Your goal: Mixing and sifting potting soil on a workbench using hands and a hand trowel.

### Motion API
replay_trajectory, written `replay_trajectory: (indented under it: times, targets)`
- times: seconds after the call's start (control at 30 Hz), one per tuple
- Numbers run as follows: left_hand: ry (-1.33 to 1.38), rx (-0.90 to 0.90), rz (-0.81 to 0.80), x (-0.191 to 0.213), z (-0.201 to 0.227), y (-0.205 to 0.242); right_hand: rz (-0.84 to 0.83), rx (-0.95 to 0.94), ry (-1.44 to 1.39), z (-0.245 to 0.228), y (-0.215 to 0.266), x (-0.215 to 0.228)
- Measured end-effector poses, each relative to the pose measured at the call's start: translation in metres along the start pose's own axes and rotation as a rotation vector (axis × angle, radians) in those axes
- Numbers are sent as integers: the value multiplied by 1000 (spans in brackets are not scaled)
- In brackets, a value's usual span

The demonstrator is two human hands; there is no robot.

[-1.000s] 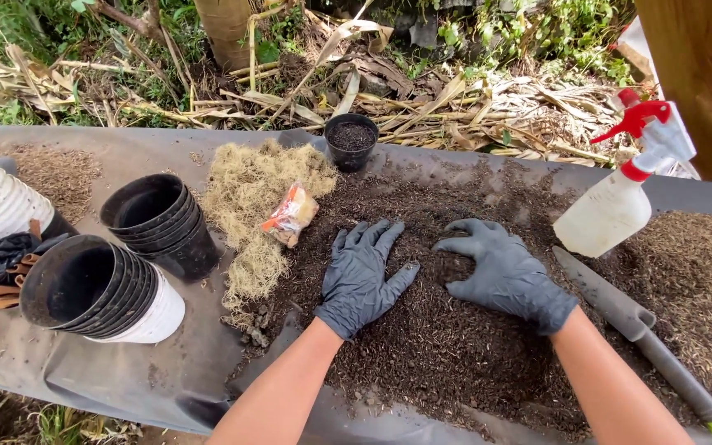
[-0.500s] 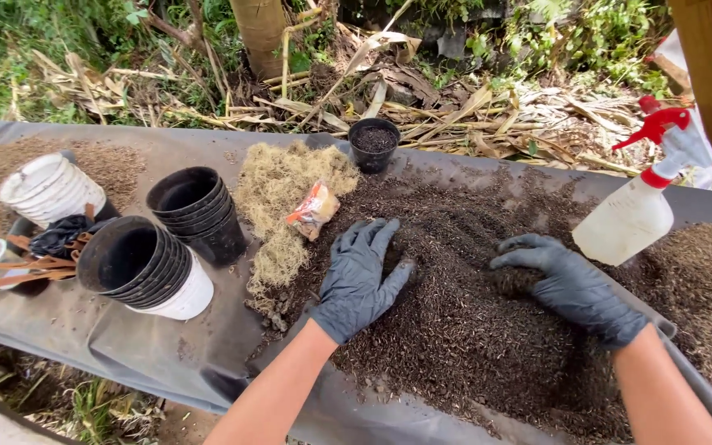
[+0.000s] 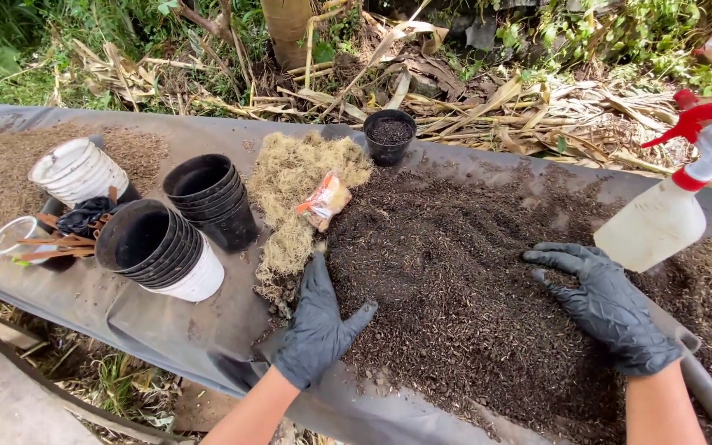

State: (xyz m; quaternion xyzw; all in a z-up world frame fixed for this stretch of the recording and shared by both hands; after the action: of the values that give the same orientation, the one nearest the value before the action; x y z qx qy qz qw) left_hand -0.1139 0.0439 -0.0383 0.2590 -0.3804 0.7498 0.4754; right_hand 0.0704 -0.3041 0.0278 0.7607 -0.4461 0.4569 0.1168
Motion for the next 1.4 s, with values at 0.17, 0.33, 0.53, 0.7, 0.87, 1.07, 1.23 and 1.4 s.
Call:
replay_trajectory:
  times: [0.17, 0.33, 0.53, 0.7, 0.87, 1.07, 1.23, 1.4]
  targets:
    - [7, 46, -134, -17, 16, -25, 21, 2, 7, -1, 2, -2]
    - [-194, 199, -295, -20, 45, -54, 5, -82, 31, -7, 3, -1]
    - [495, -87, -94, -37, 51, -94, 38, -68, 38, -2, 1, -6]
    - [600, -217, -13, -7, 58, -151, 45, -90, 8, -7, 3, -4]
    - [276, -79, -305, -36, 35, -193, 39, -111, 14, -7, 2, -4]
    - [249, 49, -468, -36, 67, -187, 12, -149, 10, 4, -1, -8]
    - [301, 203, -711, 3, 126, -162, 41, -105, 10, 6, -1, -9]
    - [-99, -102, -898, 2, 153, -149, 16, -158, -42, 7, -1, -9]
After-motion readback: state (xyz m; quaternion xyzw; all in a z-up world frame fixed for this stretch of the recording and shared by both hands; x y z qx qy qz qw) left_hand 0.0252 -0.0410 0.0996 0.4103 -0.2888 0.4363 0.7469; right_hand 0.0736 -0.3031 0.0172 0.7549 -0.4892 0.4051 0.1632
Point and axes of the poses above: each hand's wrist, its own y-axis away from the middle knuckle, its own x-axis out of the back of the hand, z = x × y, the point moved 2 cm from there along -y, towards the middle knuckle, and after that the axes turned 2 degrees about z, right-handed, at the moved point
